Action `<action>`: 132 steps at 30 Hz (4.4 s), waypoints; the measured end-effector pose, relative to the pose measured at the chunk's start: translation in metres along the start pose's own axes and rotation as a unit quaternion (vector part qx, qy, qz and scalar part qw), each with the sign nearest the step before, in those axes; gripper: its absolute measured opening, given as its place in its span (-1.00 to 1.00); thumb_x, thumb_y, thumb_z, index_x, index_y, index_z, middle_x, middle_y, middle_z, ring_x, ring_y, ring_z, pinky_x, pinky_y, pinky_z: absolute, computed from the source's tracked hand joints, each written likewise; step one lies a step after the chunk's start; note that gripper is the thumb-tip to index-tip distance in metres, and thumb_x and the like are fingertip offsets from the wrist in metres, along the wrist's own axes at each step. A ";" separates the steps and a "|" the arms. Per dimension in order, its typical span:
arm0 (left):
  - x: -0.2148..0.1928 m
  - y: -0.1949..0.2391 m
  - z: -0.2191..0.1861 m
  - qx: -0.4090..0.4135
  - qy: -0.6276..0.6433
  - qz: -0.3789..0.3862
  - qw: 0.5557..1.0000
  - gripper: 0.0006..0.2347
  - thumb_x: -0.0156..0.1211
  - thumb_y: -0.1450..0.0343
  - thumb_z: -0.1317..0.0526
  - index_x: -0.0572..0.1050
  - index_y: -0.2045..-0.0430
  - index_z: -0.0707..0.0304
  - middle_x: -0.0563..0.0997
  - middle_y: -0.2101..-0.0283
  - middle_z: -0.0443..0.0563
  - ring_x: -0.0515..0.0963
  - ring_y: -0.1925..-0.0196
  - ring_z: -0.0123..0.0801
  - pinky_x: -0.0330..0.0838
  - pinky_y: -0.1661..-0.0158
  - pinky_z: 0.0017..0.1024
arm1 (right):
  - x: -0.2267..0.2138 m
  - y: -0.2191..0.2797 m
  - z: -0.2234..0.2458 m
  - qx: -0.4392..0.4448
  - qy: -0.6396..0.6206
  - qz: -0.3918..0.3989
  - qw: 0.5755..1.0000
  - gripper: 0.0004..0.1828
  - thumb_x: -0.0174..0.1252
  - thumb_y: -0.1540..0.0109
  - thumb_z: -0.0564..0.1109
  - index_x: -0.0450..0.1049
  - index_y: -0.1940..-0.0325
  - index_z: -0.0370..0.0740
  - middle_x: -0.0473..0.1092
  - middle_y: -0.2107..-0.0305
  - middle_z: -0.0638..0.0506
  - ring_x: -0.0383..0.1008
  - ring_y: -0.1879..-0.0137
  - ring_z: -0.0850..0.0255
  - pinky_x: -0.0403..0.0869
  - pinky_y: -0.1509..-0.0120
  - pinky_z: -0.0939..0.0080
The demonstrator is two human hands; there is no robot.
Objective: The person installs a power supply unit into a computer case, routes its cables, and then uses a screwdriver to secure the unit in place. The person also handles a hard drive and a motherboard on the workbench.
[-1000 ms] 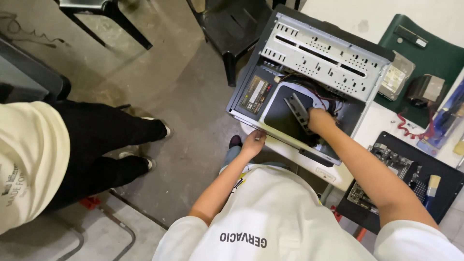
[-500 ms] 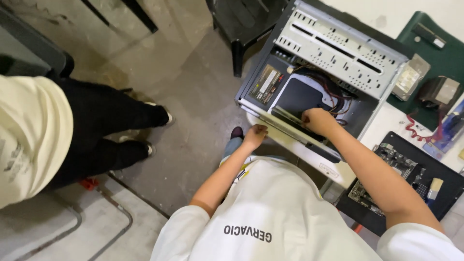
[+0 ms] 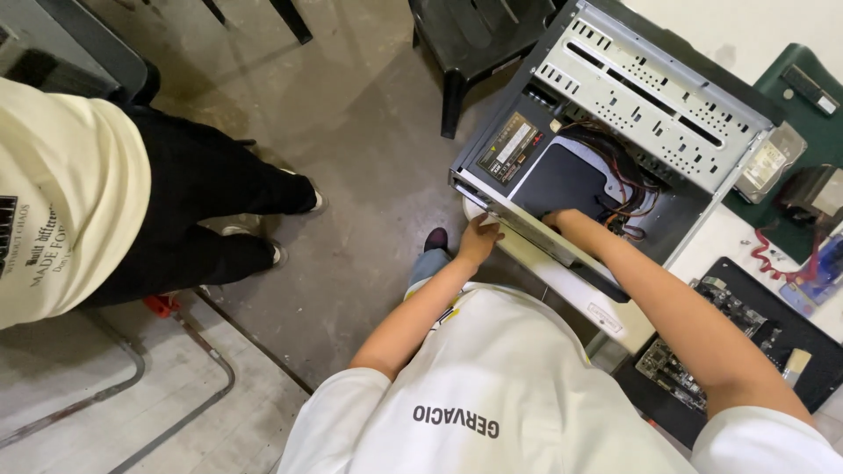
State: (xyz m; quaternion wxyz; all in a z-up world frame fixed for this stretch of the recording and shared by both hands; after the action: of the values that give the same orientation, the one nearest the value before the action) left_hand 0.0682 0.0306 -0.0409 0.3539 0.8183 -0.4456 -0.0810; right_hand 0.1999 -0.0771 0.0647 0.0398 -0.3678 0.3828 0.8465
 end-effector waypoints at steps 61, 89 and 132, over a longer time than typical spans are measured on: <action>-0.030 0.000 -0.070 0.301 -0.270 -0.077 0.911 -0.75 0.25 -0.42 0.36 0.51 0.05 0.06 0.47 0.16 0.03 0.64 0.14 -0.14 0.53 0.12 -0.31 | 0.036 -0.033 -0.005 0.039 -0.235 0.135 0.962 -0.09 0.26 -0.13 0.41 0.24 -0.52 0.21 0.28 -0.39 0.10 0.24 -0.49 0.11 0.25 -0.51 0.08; -0.021 -0.026 -0.018 0.127 -0.150 0.001 0.980 -0.60 0.26 -0.42 0.31 0.28 -0.12 0.20 0.45 0.03 0.15 0.60 0.02 -0.21 0.49 0.00 -0.26 | 0.053 -0.066 -0.038 -0.055 -0.163 0.075 0.982 -0.44 0.35 -0.15 0.08 0.53 -0.17 -0.21 0.52 0.00 -0.26 0.50 -0.18 -0.19 0.45 -0.26 -0.12; 0.110 0.120 -0.145 0.233 -0.476 0.198 0.825 -0.78 -0.02 -0.45 0.16 0.62 0.19 0.03 0.56 0.33 0.03 0.57 0.32 -0.23 0.41 0.15 -0.28 | 0.023 0.278 -0.321 0.231 -0.349 -0.705 0.573 -0.74 0.10 -0.40 -0.26 0.25 -0.14 -0.14 0.32 0.28 0.06 0.32 0.21 0.33 0.30 0.07 0.32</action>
State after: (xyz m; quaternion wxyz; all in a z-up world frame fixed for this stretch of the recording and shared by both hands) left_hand 0.1175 -0.0250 0.1641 -0.0946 0.6307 -0.7166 -0.2824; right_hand 0.2764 -0.4946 0.0821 0.8381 -0.1757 0.1416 0.4967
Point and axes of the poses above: each hand's wrist, its own y-axis away from the middle knuckle, its own x-axis out of the palm, z = x × y, the point moved 10 cm from there along -y, towards the middle knuckle
